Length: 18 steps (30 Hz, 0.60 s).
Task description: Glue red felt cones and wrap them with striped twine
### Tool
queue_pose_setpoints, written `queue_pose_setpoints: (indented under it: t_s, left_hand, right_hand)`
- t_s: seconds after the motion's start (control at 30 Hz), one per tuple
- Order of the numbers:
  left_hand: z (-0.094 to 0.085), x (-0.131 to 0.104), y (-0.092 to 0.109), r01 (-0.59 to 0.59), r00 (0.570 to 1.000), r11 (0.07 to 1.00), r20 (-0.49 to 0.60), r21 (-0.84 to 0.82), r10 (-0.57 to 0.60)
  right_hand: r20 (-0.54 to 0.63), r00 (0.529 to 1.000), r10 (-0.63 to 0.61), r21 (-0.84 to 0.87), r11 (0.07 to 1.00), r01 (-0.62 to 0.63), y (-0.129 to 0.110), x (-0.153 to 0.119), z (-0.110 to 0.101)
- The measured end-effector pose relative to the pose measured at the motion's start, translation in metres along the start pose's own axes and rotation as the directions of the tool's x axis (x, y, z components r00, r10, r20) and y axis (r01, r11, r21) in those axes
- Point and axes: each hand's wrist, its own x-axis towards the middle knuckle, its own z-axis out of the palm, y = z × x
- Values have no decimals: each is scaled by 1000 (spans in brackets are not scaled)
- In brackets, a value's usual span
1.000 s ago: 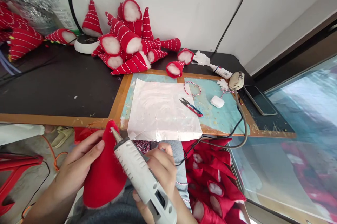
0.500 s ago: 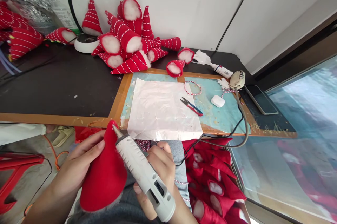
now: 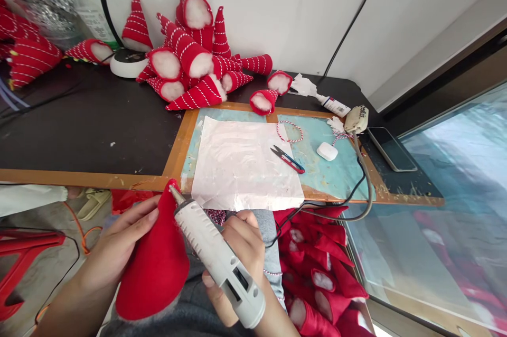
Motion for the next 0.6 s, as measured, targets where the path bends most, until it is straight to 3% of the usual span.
queue_pose_setpoints:
  t_s: [0.17,0.43,0.6]
  left_hand:
    - [-2,2,-1,31,999,999,38,-9,-30]
    - [-3,2,0,81,995,992,-57,-92,-86]
    - [-4,5,-2,106,993,990,-36,-88,-109]
  right_hand:
    - [2,1000,13,-3,1000,-13,0,0,1]
    - [-26,999,-20,2,1000,20,0,0,3]
    - [-7,1000,-14,-36,999,14,1,2,2]
